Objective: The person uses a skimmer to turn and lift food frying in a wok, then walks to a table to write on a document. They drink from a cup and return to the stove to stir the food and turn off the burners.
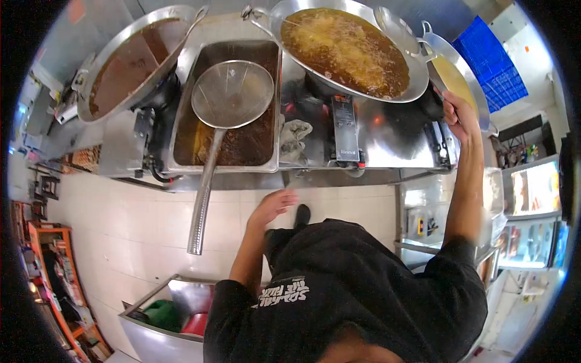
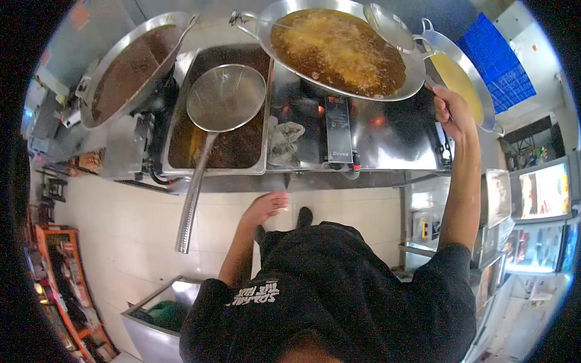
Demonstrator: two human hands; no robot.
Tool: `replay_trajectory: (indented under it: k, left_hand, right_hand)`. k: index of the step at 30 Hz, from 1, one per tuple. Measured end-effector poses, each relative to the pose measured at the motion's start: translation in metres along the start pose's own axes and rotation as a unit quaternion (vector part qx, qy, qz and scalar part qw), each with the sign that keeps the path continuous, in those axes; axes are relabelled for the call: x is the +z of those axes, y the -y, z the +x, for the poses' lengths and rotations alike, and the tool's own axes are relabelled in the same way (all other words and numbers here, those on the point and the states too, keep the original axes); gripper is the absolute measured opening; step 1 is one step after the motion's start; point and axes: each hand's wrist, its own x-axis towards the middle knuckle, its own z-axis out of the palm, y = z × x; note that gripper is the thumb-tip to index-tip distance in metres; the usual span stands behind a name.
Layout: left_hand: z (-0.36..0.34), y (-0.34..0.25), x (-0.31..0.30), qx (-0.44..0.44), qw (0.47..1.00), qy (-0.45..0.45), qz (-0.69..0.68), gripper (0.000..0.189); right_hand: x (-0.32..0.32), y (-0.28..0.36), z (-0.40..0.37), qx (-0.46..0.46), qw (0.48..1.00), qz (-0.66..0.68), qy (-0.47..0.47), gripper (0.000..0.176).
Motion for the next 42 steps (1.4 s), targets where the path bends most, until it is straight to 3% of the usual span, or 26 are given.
replay_trajectory:
  k: [2, 4, 6, 9, 12, 17, 20, 22, 24, 26, 31, 40, 42]
  left_hand:
    - [-0.052, -0.028, -0.03, 0.02, 0.996, -0.072, -0.043, 0.05]
    - [-0.112, -0.074, -0.041, 0.067, 0.984, -0.022, -0.162, 0.061]
    - [-0.155, -0.109, -0.037, 0.132, 0.978, -0.017, -0.163, 0.07]
    - [-0.196, -0.162, 0.003, 0.105, 0.989, -0.105, 0.025, 0.05]
    - [-0.185, -0.159, -0.001, 0.058, 0.955, -0.193, 0.219, 0.033]
    - [-0.226, -0.174, 0.037, 0.062, 0.972, -0.182, 0.138, 0.027]
    - [-0.27, -0.179, 0.048, 0.045, 0.972, -0.179, 0.142, 0.028]
    - [-0.295, -0.181, 0.052, 0.034, 0.971, -0.182, 0.149, 0.03]
    - [-0.315, -0.184, 0.049, 0.028, 0.974, -0.163, 0.158, 0.03]
    - [-0.33, -0.184, 0.045, 0.021, 0.972, -0.163, 0.169, 0.03]
    - [-0.347, -0.185, 0.04, 0.006, 0.959, -0.171, 0.228, 0.032]
    - [-0.333, -0.187, 0.036, 0.041, 0.929, -0.165, 0.33, 0.033]
    - [-0.327, -0.185, 0.032, 0.056, 0.915, -0.174, 0.36, 0.034]
  right_hand:
    - [0.011, 0.003, -0.011, -0.051, 0.998, -0.024, -0.026, 0.021]
    - [0.026, -0.002, -0.016, -0.046, 0.998, -0.04, -0.019, 0.014]
    - [0.043, -0.01, -0.019, -0.02, 0.998, -0.057, -0.015, 0.009]
    - [0.039, -0.023, -0.01, 0.009, 0.998, -0.066, 0.014, 0.01]
    - [0.063, -0.038, -0.016, 0.027, 0.998, -0.057, 0.03, 0.015]
    - [0.146, -0.025, -0.055, -0.05, 0.979, -0.195, 0.023, 0.033]
    - [0.197, -0.025, -0.066, -0.159, 0.939, -0.304, 0.002, 0.023]
    - [0.226, -0.052, -0.05, -0.373, 0.842, -0.386, -0.053, 0.025]
    - [0.258, -0.069, -0.045, -0.47, 0.757, -0.439, -0.117, 0.027]
    - [0.29, -0.071, -0.061, -0.328, 0.783, -0.517, -0.107, 0.028]
    - [0.307, -0.16, -0.017, -0.326, 0.63, -0.704, -0.042, 0.037]
    - [0.315, -0.19, -0.011, -0.287, 0.644, -0.708, -0.029, 0.036]
    - [0.315, -0.194, -0.025, -0.276, 0.67, -0.686, -0.058, 0.038]
